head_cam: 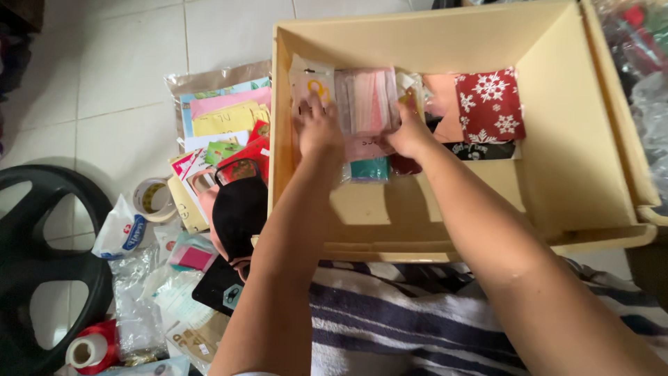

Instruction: The person sits on the floor and sorts various small items from a cluttered drawer into a beige plastic bin. They handle notebooks, plastic-wrapped stationery, face masks, and other small objects, placing them into the bin.

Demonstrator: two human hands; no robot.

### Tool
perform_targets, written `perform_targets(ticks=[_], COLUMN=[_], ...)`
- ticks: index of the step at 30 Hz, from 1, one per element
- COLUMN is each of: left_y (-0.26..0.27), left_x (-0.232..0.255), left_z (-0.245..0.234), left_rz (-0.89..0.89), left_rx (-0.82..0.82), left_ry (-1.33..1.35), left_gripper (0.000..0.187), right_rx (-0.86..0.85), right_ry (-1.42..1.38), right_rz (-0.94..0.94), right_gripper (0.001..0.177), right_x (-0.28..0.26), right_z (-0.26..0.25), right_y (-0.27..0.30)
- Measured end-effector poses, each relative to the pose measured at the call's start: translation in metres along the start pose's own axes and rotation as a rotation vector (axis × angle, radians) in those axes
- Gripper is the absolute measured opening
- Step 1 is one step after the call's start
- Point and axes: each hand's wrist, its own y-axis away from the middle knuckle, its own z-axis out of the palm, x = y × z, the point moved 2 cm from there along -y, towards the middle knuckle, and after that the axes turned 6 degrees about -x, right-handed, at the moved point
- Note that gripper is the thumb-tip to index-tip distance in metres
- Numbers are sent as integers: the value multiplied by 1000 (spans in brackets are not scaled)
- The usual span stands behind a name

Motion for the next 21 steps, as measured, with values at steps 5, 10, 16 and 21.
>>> perform_targets(ticks=[5, 10, 16, 21], left_y=[26, 18, -2, 1], left_x=[-8, -24, -26, -35], left_z=[17, 7, 28, 40], left_rz=[-9, 64, 45, 198], left_rx=[-204, -170, -295, -166], left_ry=[256, 409, 253, 272], left_gripper=[66, 72, 95, 54], right_rx=[121, 51, -56, -5], right_ry=[167, 237, 425, 414], right_rz=[-55, -76, -160, -358], right_gripper=[55, 51, 66, 55], right_x=[45, 46, 17, -18], right_z=[31, 40, 29, 14], right_y=[-8, -12, 6, 40])
